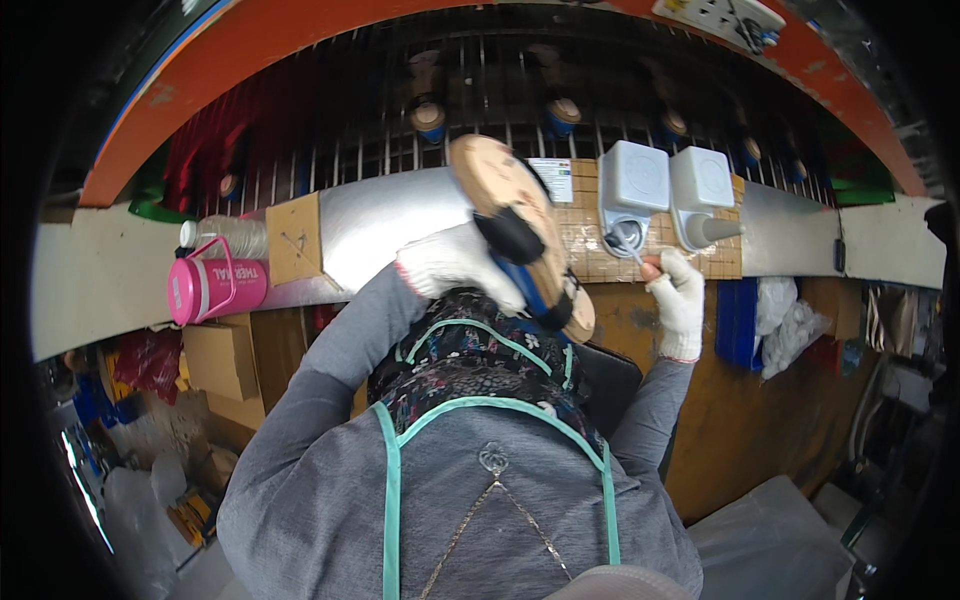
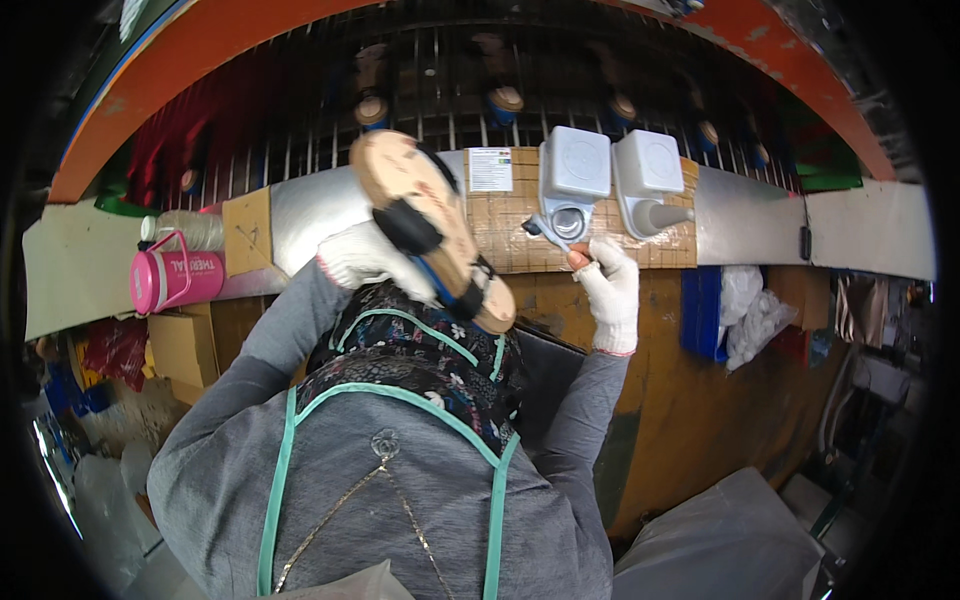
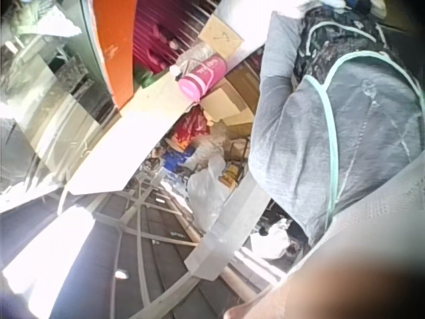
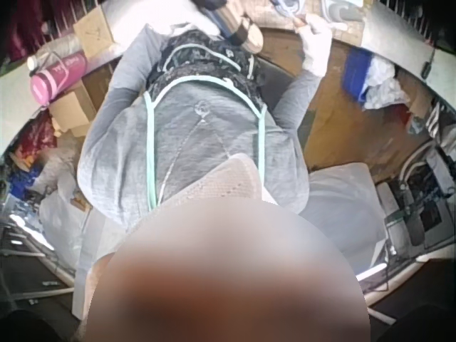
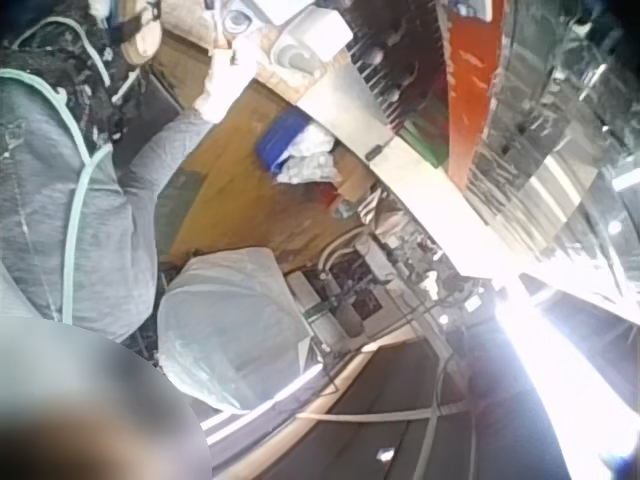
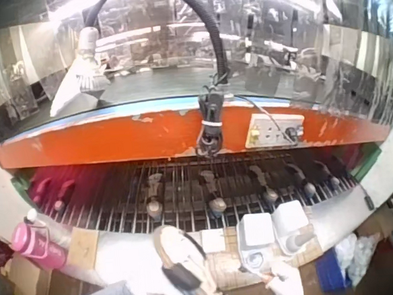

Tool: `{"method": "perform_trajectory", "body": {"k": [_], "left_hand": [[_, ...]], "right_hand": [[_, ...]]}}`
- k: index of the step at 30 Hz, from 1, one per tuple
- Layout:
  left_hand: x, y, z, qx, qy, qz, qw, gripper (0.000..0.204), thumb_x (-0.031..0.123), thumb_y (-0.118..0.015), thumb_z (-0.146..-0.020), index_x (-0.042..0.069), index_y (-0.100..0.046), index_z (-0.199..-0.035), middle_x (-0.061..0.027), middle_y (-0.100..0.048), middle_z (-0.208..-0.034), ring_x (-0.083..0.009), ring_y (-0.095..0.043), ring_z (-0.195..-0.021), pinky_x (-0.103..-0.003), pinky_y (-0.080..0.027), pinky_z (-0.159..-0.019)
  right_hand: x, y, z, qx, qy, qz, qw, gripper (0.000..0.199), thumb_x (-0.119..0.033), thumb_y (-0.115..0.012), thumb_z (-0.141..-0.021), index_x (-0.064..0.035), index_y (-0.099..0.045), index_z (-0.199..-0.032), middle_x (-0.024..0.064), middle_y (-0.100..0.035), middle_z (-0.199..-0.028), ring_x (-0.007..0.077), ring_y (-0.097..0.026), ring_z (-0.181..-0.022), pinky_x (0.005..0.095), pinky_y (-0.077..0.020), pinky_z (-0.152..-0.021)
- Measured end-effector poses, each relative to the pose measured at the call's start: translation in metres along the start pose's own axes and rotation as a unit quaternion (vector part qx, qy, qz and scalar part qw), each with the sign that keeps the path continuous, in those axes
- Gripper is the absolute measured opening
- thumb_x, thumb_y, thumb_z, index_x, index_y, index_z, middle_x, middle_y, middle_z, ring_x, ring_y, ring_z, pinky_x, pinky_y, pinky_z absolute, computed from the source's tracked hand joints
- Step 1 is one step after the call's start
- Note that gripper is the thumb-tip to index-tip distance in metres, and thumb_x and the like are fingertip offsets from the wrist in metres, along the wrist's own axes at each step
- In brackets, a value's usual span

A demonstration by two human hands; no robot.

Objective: The person repeatedly paints the sole of a blue and black shoe using a small brush. They hold the shoe with one hand and apply paint with the other, dipping the brush into a container between strokes.

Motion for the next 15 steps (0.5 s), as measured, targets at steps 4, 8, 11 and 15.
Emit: {"method": "perform_trajectory", "body": {"k": [4,8,11,15], "left_hand": [[-0.013,0.028,0.003,0.08,-0.215,0.286,0.93,0.062,0.025,-0.07,-0.087,0.001,-0.048,-0.14,-0.0195,-0.063,-0.128,-0.0277,-0.065,-0.114,-0.039,-0.054,-0.1],[-0.001,0.015,0.003,-0.253,-0.389,0.386,0.798,0.098,0.065,-0.066,-0.086,0.0,-0.03,-0.151,-0.0334,-0.054,-0.126,-0.0504,-0.061,-0.113,-0.058,-0.041,-0.111],[-0.024,0.02,0.01,-0.011,-0.329,0.475,0.816,0.085,0.053,-0.06,-0.095,-0.002,-0.03,-0.151,-0.0258,-0.057,-0.122,-0.0376,-0.066,-0.097,-0.054,-0.039,-0.113],[-0.027,0.023,0.006,-0.009,-0.341,0.464,0.818,0.062,0.041,-0.048,-0.104,-0.001,-0.036,-0.148,-0.0249,-0.056,-0.127,-0.0348,-0.064,-0.104,-0.049,-0.048,-0.107]], "right_hand": [[0.065,0.011,0.024,0.167,-0.092,0.314,0.93,0.015,-0.02,-0.076,-0.084,-0.0077,-0.073,-0.092,0.0064,-0.066,-0.086,0.0202,-0.062,-0.069,0.0339,-0.0474,-0.062],[0.094,0.003,0.017,0.154,-0.135,0.448,0.87,0.017,-0.034,-0.069,-0.088,-0.0172,-0.072,-0.091,0.0039,-0.068,-0.093,0.0251,-0.064,-0.089,0.0424,-0.0395,-0.082],[0.096,-0.005,0.01,0.178,-0.105,0.468,0.859,0.015,-0.032,-0.07,-0.087,-0.0187,-0.073,-0.093,0.0038,-0.069,-0.097,0.0242,-0.063,-0.093,0.0422,-0.04,-0.083],[0.103,-0.01,0.01,0.145,-0.07,0.489,0.858,0.015,-0.03,-0.069,-0.087,-0.0171,-0.073,-0.093,0.0043,-0.069,-0.095,0.025,-0.064,-0.091,0.0434,-0.0399,-0.084]]}}
Point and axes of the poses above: each hand's wrist, its own z-axis away from the middle knuckle, its own y-axis out of the back of the hand, x = y × z, the point moved 4 cm from there along -z, towards the middle knuckle
